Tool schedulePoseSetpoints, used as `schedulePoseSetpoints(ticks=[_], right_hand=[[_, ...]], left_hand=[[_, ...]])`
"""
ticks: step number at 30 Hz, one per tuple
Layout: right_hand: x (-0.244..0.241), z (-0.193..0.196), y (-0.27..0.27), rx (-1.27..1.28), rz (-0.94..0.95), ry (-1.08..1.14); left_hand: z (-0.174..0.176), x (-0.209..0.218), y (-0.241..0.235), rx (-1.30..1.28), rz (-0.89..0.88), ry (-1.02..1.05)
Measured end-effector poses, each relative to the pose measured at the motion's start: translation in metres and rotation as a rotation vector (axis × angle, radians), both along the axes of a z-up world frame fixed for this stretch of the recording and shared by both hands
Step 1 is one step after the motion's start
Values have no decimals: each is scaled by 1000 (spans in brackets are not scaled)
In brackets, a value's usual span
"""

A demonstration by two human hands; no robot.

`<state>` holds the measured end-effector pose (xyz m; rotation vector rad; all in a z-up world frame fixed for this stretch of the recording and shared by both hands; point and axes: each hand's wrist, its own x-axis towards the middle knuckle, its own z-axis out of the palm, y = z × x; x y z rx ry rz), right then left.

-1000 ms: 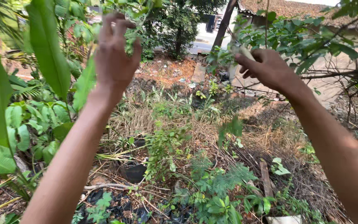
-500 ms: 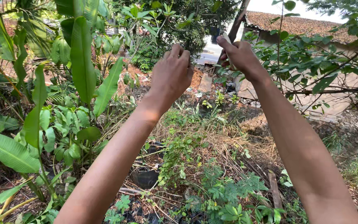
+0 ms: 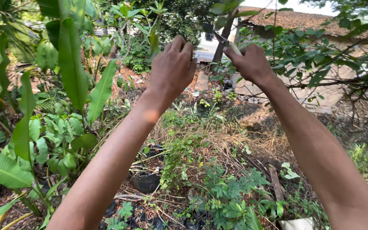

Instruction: The person uses pruning shears to trim leaves and stems from several small plants in a garden. They move between different plants, cutting foliage and branches, and occasionally repositioning themselves to reach different areas.

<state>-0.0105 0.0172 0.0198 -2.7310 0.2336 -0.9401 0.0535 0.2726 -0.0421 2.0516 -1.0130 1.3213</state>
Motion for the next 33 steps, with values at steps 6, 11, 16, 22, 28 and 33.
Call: schedulePoseSetpoints(ticks=[6,11,16,22,28,33], right_hand=[[-47,5,-19,58,68,118],[-68,33,-31,15,-88,59],[-49,60,-34,-56,-141,-7],[-4,71,-25,94,282,-160],[13,78,-8,-62,91,-244],[-10,66,-13,-147,177,-242]], left_hand=[[13,-8,-14,-15,4,-19],[29,-12,-25,-24,33,-61],[39,-16,-34,-47,11,78],[35,-20,-30,77,14,85],[27,-17,-15,97,-20,55],[32,-14,-12,120,29,80]])
